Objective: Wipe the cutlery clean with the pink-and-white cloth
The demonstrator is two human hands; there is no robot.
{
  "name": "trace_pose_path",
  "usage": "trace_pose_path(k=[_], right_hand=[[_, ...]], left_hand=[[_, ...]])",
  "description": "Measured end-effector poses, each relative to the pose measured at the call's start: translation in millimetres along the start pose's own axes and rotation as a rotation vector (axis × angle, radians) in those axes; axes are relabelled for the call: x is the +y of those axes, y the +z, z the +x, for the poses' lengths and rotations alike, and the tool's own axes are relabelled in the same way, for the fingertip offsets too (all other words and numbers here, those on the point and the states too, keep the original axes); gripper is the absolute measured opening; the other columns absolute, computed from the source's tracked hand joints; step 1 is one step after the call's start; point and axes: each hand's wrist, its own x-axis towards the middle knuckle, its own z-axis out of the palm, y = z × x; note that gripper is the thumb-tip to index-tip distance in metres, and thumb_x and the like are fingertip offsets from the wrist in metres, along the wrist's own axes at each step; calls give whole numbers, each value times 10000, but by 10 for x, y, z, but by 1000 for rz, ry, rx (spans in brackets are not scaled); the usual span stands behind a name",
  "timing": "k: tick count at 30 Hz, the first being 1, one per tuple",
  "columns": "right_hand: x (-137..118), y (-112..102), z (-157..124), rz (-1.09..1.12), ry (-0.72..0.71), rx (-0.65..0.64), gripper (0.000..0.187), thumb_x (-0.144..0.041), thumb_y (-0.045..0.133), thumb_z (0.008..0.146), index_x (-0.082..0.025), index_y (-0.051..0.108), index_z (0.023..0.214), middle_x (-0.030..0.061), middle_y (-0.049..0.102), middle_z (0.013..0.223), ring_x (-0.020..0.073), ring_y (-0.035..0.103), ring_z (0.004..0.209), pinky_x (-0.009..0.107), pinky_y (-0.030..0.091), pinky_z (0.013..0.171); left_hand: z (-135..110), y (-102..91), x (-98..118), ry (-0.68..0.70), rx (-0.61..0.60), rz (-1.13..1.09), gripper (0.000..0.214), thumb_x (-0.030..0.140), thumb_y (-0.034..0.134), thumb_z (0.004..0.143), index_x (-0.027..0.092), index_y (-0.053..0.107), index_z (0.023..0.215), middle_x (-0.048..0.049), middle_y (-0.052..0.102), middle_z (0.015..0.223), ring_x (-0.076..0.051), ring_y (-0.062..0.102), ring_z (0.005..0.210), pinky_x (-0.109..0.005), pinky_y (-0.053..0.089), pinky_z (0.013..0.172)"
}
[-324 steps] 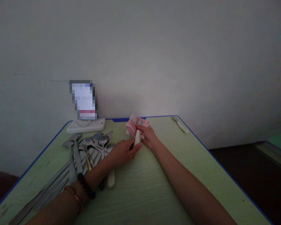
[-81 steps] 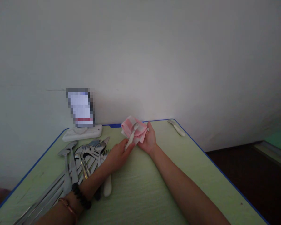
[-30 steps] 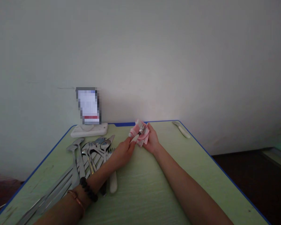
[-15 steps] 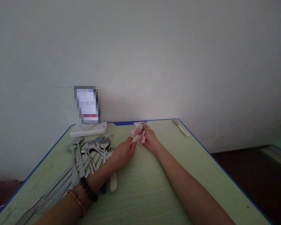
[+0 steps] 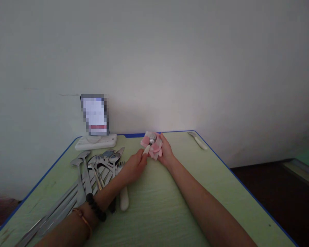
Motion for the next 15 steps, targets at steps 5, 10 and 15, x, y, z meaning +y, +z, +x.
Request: trace_pose_path(k=[5, 10, 15], right_hand=[[-45, -60, 22, 143, -50, -46, 616, -551, 182, 865, -121, 618, 935, 103, 708, 807, 229, 653, 794, 390, 521, 753], [-42, -49, 61, 106, -56, -105, 350, -336, 339, 835, -154, 638, 833, 72, 700, 760, 217, 640, 751, 370, 523, 720], [-18, 5, -7, 5, 0, -225, 289, -356, 432, 848, -157, 640, 823, 48, 687, 727, 173, 626, 669, 296, 521, 640]], left_hand=[[6, 31, -48, 0, 22, -55, 339, 355, 218, 926, 169, 502, 936, 24, 493, 601, -143, 481, 535, -238, 339, 515], [9, 37, -57, 17, 30, -60, 308, 341, 234, 925, 175, 494, 915, 26, 499, 610, -137, 490, 549, -237, 342, 516], [6, 27, -30, 6, 24, -22, 319, 346, 216, 934, 176, 485, 915, 7, 556, 648, -145, 531, 572, -239, 365, 527]])
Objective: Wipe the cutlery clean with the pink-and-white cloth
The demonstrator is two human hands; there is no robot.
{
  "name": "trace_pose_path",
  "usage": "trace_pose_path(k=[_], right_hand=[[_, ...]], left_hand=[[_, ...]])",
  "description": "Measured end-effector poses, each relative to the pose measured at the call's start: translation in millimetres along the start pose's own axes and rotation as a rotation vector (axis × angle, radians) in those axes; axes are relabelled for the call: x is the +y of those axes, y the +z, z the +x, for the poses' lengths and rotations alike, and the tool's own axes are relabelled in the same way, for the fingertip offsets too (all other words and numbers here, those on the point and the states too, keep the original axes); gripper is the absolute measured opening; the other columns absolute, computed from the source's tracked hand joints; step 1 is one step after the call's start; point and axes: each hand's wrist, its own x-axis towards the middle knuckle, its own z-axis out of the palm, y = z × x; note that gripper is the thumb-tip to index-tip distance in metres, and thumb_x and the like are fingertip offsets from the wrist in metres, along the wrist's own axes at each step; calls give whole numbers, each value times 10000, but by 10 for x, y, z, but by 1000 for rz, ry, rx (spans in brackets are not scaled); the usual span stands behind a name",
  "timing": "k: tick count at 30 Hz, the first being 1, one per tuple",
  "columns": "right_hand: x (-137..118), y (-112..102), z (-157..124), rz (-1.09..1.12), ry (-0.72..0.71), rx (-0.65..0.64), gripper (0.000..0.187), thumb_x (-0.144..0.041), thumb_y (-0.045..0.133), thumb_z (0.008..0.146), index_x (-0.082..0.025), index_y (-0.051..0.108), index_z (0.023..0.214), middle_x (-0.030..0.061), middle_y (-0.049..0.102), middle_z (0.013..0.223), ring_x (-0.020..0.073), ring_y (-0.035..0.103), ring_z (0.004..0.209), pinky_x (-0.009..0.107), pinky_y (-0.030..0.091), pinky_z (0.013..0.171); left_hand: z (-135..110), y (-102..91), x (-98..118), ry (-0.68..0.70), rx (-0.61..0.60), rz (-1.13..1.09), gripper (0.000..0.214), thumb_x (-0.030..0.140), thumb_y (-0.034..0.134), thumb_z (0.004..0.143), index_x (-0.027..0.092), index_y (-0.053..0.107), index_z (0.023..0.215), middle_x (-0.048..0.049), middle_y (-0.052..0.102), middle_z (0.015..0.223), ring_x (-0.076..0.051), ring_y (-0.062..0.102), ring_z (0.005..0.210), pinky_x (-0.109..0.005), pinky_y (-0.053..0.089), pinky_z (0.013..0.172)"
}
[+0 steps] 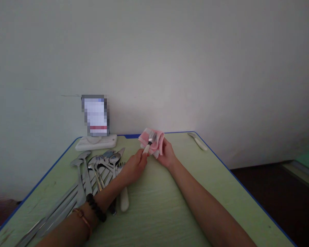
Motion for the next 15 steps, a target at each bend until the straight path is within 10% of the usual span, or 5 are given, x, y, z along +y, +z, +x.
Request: trace_pose_path(k=[15], right_hand=[[118, -79, 24, -198, -96, 154, 201, -309, 711, 671, -137, 609, 663, -17, 611, 528, 73, 510, 434, 182, 417, 427]], left_hand=[[-49, -25, 149, -103, -80, 365, 362, 283, 244, 932, 110, 434, 1188, -162, 672, 936, -264, 648, 860, -326, 424, 718]])
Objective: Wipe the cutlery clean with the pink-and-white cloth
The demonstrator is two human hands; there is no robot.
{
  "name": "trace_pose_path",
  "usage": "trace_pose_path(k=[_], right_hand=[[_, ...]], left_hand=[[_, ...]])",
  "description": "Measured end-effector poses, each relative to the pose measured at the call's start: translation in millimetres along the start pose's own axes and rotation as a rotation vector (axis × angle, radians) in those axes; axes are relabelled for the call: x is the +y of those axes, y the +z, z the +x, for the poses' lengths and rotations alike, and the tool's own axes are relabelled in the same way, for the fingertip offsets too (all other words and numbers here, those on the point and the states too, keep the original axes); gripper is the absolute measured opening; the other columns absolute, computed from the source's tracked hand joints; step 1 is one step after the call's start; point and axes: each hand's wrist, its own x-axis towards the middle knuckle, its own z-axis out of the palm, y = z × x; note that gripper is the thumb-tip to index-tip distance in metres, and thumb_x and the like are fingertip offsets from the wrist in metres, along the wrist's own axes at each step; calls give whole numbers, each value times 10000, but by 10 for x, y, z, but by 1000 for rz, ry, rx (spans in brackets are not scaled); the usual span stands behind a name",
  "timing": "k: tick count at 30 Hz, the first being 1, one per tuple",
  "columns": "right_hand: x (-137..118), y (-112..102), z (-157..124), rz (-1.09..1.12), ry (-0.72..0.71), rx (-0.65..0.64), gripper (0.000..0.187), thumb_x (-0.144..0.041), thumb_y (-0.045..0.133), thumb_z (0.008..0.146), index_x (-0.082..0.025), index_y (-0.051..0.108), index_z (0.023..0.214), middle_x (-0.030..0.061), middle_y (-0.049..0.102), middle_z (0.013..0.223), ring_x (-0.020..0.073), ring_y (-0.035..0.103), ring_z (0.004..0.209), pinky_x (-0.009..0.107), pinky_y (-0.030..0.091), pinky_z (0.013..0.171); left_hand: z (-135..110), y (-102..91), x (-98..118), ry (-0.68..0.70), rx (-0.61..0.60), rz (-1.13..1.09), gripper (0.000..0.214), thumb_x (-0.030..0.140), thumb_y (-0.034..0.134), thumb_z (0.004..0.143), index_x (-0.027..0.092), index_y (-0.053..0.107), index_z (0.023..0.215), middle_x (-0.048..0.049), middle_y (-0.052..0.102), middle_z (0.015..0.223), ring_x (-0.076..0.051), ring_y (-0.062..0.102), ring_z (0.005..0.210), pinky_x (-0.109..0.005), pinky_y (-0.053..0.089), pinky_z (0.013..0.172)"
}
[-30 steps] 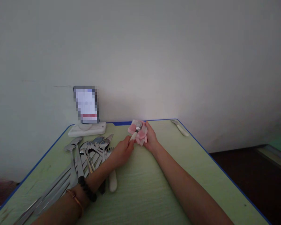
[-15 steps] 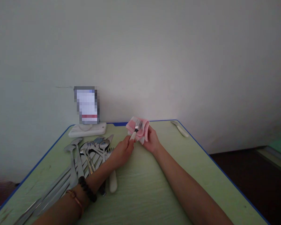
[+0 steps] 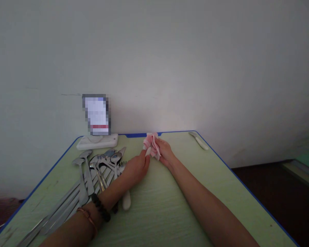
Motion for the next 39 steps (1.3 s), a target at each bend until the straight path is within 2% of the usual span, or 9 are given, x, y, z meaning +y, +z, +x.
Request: trace_pose_path(k=[3, 7, 12, 16, 20, 25, 30, 34, 39], right_hand=[[19, 23, -5, -5, -10, 33, 251, -375, 692, 686, -140, 604, 674, -17, 604, 522, 72, 483, 397, 183, 363, 358], [-2, 42, -3, 15, -9, -2, 293, -432, 641, 736, -142, 604, 710, -3, 617, 545, 69, 477, 386, 175, 293, 306], [-85, 25, 21, 104, 8, 110, 270, -408, 607, 784, -148, 606, 711, -5, 630, 555, 80, 535, 437, 172, 355, 340], [-108, 23, 12, 85, 30, 52, 279, -418, 617, 771, -140, 619, 747, -7, 626, 555, 73, 511, 415, 170, 311, 315], [-86, 47, -17, 78, 42, 16, 281, -415, 645, 745, -136, 630, 768, -1, 647, 616, 75, 549, 493, 169, 401, 410], [-91, 73, -31, 87, 56, -62, 304, -441, 623, 758, -143, 640, 814, 40, 688, 750, 115, 619, 654, 215, 489, 587], [-111, 65, -6, 216, 75, -61, 314, -422, 462, 871, -176, 642, 796, 9, 679, 721, 108, 610, 639, 207, 483, 574], [-85, 35, 30, 260, 56, -83, 313, -391, 429, 890, -176, 648, 829, 16, 695, 772, 119, 625, 707, 230, 497, 665], [-21, -15, 72, 184, 105, -54, 268, -276, 429, 873, -143, 635, 764, 5, 641, 599, 119, 570, 548, 230, 473, 588]], left_hand=[[-5, -8, 28, -5, -10, 50, 366, 284, 243, 935, 105, 425, 1196, -162, 676, 926, -259, 654, 850, -326, 431, 723], [-23, -23, 52, 2, -20, 89, 353, 289, 235, 937, 107, 436, 1164, -162, 678, 901, -258, 659, 819, -323, 437, 698], [-40, -19, 44, 27, -41, 97, 274, 304, 274, 929, 150, 481, 1023, -121, 680, 868, -239, 658, 791, -304, 435, 682], [-32, -11, 20, 29, -38, 60, 255, 300, 278, 930, 152, 477, 989, -124, 675, 855, -242, 654, 784, -312, 429, 681], [-22, -24, -1, 28, -16, -29, 251, 293, 264, 935, 159, 475, 953, -121, 667, 856, -235, 648, 789, -297, 415, 665], [-9, -28, -30, 43, 14, -154, 223, 279, 277, 933, 171, 471, 913, -71, 645, 775, -193, 624, 717, -263, 392, 619], [14, 3, -63, 89, 49, -271, 277, 328, 240, 940, 185, 471, 890, -19, 606, 704, -157, 580, 638, -236, 372, 554], [22, 18, -77, 91, 93, -326, 269, 333, 248, 933, 190, 465, 864, 0, 576, 672, -152, 563, 625, -233, 362, 542], [30, 33, -81, 69, 110, -340, 294, 338, 237, 930, 182, 480, 870, -3, 559, 642, -155, 540, 579, -242, 353, 536]])
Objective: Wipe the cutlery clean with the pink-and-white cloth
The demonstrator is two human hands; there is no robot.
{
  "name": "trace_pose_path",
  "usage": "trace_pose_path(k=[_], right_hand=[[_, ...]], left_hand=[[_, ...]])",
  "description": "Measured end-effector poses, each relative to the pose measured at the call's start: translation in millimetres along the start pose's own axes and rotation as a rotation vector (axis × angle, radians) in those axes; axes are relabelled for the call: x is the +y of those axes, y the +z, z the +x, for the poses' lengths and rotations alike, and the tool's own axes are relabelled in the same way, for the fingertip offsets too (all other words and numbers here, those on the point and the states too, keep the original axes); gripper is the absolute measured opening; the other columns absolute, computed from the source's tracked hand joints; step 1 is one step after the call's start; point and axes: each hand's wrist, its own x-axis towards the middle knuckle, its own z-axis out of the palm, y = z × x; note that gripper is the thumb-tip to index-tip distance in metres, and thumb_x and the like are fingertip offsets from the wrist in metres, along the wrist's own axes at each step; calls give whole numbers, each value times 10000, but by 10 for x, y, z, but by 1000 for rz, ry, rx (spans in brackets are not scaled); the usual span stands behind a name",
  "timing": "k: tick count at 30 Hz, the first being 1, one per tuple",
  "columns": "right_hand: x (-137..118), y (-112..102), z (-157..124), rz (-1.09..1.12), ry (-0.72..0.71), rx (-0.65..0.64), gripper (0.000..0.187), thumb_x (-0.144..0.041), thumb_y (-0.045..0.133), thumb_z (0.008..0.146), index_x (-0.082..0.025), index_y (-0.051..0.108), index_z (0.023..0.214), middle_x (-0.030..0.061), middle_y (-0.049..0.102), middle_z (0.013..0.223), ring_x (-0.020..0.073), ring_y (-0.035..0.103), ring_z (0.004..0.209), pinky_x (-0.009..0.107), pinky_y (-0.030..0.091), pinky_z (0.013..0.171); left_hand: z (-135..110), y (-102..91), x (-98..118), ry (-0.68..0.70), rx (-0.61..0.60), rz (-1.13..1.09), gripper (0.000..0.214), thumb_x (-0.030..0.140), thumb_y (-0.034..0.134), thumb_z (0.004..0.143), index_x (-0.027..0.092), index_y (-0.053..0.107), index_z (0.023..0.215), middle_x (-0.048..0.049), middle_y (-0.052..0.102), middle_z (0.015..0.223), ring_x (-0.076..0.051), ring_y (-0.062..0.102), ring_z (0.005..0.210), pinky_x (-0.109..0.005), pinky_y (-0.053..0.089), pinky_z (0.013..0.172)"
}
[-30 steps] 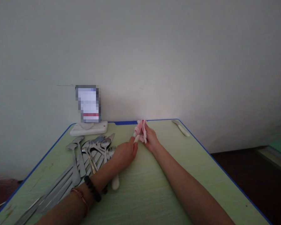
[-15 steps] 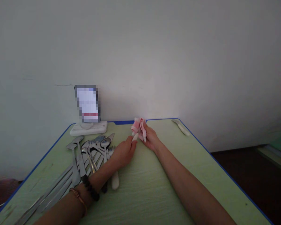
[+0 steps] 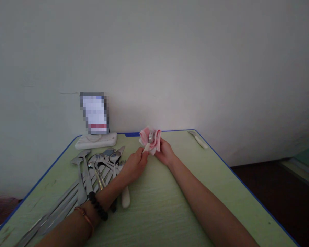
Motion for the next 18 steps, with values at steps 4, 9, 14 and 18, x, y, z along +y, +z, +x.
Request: trace_pose_path(k=[4, 9, 14, 18], right_hand=[[-18, -7, -8, 10, 2, 37, 258, -204, 408, 830, -142, 625, 704, 18, 653, 611, 123, 569, 546, 233, 475, 597], [-48, 23, -51, 24, -39, 34, 264, -254, 442, 819, -152, 615, 648, 5, 639, 571, 113, 551, 514, 224, 453, 535], [-5, 27, -72, -117, -58, 26, 223, -348, 698, 684, -134, 635, 684, -10, 627, 558, 94, 529, 488, 217, 421, 505], [8, 19, -87, -155, -101, 16, 272, -373, 756, 615, -144, 614, 649, -32, 605, 536, 71, 499, 468, 204, 400, 490]], left_hand=[[8, -6, 14, -12, -19, 17, 311, 333, 246, 924, 178, 504, 846, -9, 555, 608, -161, 532, 551, -246, 355, 532], [8, -28, 44, 1, -47, 57, 348, 348, 240, 927, 172, 529, 843, -20, 567, 616, -167, 545, 573, -252, 366, 562], [7, -19, 30, 5, -65, 113, 357, 337, 231, 933, 164, 538, 874, -51, 617, 700, -180, 582, 633, -258, 375, 596], [3, -17, 26, 2, -70, 166, 322, 311, 253, 931, 157, 535, 917, -82, 649, 772, -207, 609, 701, -274, 371, 632]])
